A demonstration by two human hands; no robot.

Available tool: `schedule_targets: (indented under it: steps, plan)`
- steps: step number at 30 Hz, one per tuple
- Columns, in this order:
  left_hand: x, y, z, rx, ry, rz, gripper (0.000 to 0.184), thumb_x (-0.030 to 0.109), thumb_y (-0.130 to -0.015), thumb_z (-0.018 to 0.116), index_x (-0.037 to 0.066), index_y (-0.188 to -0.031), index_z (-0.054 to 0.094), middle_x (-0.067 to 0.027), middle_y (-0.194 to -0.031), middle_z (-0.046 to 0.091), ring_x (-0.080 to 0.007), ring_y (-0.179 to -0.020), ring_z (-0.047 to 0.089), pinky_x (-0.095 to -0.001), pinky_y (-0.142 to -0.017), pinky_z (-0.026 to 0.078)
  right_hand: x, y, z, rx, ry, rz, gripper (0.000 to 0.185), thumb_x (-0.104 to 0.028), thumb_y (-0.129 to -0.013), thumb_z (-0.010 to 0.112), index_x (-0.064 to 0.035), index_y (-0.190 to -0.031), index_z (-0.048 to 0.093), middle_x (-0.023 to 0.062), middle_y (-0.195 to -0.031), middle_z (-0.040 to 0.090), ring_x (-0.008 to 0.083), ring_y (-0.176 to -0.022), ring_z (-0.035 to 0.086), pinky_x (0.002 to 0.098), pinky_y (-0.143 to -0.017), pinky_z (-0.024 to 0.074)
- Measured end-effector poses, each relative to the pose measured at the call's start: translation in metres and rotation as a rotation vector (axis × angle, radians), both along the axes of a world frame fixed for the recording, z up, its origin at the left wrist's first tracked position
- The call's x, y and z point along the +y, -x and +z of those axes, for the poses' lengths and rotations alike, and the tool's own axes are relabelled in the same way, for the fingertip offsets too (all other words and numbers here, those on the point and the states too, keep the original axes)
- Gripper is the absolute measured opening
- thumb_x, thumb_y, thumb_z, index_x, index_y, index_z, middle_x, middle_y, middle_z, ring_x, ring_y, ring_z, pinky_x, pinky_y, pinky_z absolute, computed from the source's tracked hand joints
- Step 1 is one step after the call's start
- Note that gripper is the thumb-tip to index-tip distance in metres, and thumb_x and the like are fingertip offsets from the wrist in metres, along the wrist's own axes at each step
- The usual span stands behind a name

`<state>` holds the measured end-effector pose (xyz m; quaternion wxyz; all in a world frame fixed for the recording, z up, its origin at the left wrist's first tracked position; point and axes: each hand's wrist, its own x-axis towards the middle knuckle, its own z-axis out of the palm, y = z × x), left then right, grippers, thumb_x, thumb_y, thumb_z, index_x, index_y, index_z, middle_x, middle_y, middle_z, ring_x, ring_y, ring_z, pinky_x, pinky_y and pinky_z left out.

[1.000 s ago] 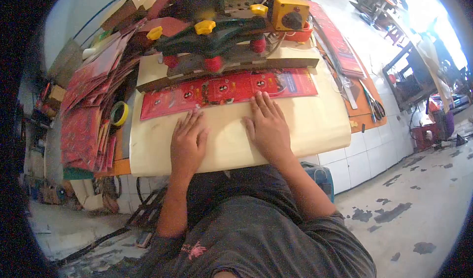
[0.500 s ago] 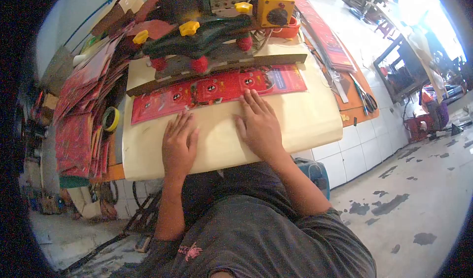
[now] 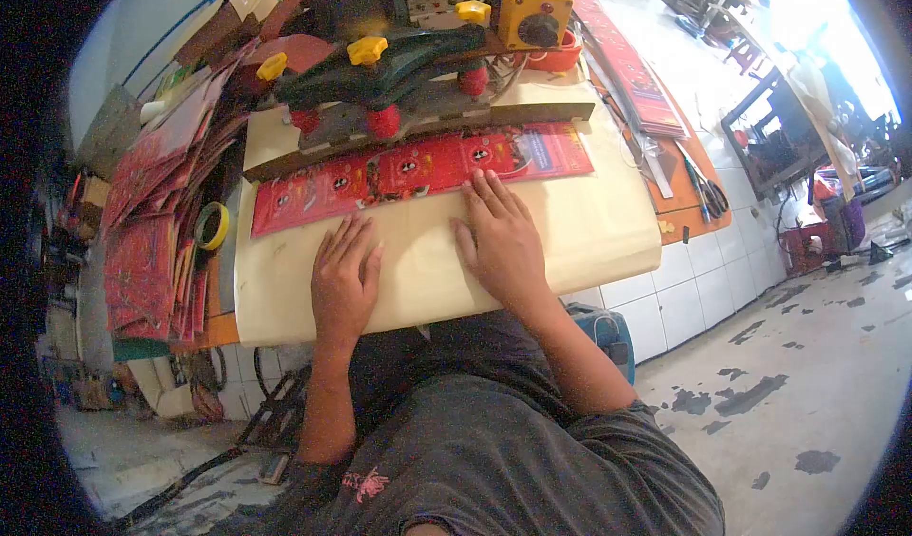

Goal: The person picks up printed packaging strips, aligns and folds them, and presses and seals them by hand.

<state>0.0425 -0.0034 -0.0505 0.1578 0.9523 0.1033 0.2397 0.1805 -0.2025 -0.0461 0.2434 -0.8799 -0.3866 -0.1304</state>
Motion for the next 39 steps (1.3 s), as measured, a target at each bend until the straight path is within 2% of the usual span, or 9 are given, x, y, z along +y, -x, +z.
schedule_targets:
  steps: [4,6,15,32,39]
  plan:
    - [-0.0005,-0.0005,0.0000,-0.006,0.000,0.000,0.039,0.021,-0.099,0.060,0.001,-0.133,0.064,-0.0183,-0.141,0.061,-0.0324,-0.136,0.054,-0.0483,-0.118,0.037,-0.0003,-0.0014,-0.0023,-0.011,0.000,0.002,0.052,-0.028,-0.098,0.060,0.0037,-0.139,0.056,0.0217,-0.151,0.051,0.0322,-0.146,0.041,0.0443,-0.120,0.0331]
    - [-0.0014,-0.0014,-0.0001,-0.053,-0.027,0.003,0.034,0.018,-0.098,0.062,0.000,-0.126,0.068,-0.0180,-0.133,0.066,-0.0320,-0.131,0.058,-0.0483,-0.115,0.040,-0.0004,-0.0013,-0.0025,-0.011,0.001,0.000,0.052,-0.028,-0.098,0.060,0.0036,-0.139,0.056,0.0215,-0.151,0.051,0.0322,-0.146,0.041,0.0443,-0.120,0.0331]
    - [-0.0029,0.0014,0.0005,-0.123,-0.015,-0.022,0.025,0.012,-0.095,0.064,0.000,-0.115,0.072,-0.0167,-0.124,0.071,-0.0316,-0.124,0.063,-0.0452,-0.111,0.045,-0.0007,-0.0011,-0.0022,0.008,0.002,-0.005,0.052,-0.027,-0.098,0.059,0.0031,-0.141,0.055,0.0204,-0.153,0.049,0.0320,-0.147,0.040,0.0443,-0.120,0.0322]
    - [-0.0033,0.0018,0.0021,-0.132,0.024,-0.022,0.024,0.011,-0.096,0.063,0.000,-0.114,0.072,-0.0165,-0.123,0.071,-0.0322,-0.123,0.064,-0.0439,-0.109,0.047,0.0000,-0.0005,0.0002,0.016,-0.005,-0.004,0.052,-0.027,-0.098,0.060,0.0035,-0.140,0.055,0.0211,-0.151,0.050,0.0324,-0.147,0.041,0.0440,-0.120,0.0326]
    - [-0.0043,0.0022,0.0030,-0.135,0.039,-0.011,0.023,0.012,-0.096,0.063,0.000,-0.113,0.073,-0.0168,-0.123,0.071,-0.0333,-0.123,0.064,-0.0442,-0.108,0.048,-0.0002,-0.0012,-0.0006,0.021,-0.032,0.013,0.051,-0.023,-0.096,0.062,0.0036,-0.139,0.056,0.0214,-0.150,0.051,0.0330,-0.146,0.041,0.0438,-0.120,0.0334]
